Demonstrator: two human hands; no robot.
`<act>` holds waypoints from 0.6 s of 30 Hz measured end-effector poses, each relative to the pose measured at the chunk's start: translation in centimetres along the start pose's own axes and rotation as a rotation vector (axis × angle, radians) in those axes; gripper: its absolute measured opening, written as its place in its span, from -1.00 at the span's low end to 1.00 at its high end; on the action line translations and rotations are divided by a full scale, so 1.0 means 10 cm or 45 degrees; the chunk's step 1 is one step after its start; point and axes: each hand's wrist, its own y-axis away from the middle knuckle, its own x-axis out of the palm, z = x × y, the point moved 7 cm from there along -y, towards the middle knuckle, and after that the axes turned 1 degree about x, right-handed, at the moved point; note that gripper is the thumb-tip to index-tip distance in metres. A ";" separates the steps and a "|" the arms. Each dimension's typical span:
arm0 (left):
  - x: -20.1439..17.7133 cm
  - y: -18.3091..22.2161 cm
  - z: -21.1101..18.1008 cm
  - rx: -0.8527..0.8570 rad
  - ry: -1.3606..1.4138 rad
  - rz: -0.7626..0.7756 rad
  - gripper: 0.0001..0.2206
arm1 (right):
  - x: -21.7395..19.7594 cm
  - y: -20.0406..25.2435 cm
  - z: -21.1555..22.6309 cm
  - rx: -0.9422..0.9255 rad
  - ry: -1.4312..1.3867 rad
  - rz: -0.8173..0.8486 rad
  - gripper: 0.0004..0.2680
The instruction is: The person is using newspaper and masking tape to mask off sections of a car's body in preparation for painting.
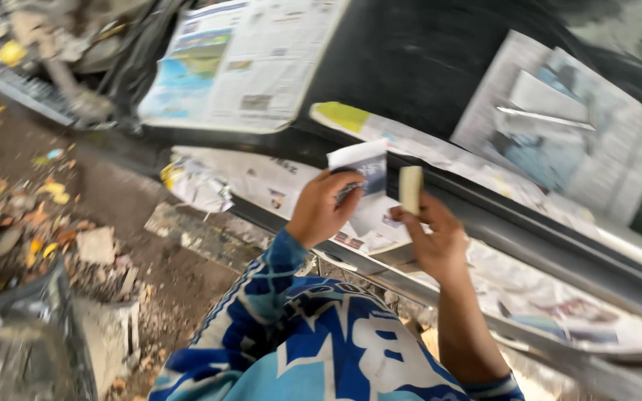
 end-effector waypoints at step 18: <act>0.24 -0.21 -0.19 0.180 0.230 0.356 -0.77 | 0.09 0.34 0.49 -0.661 0.588 0.020 -0.78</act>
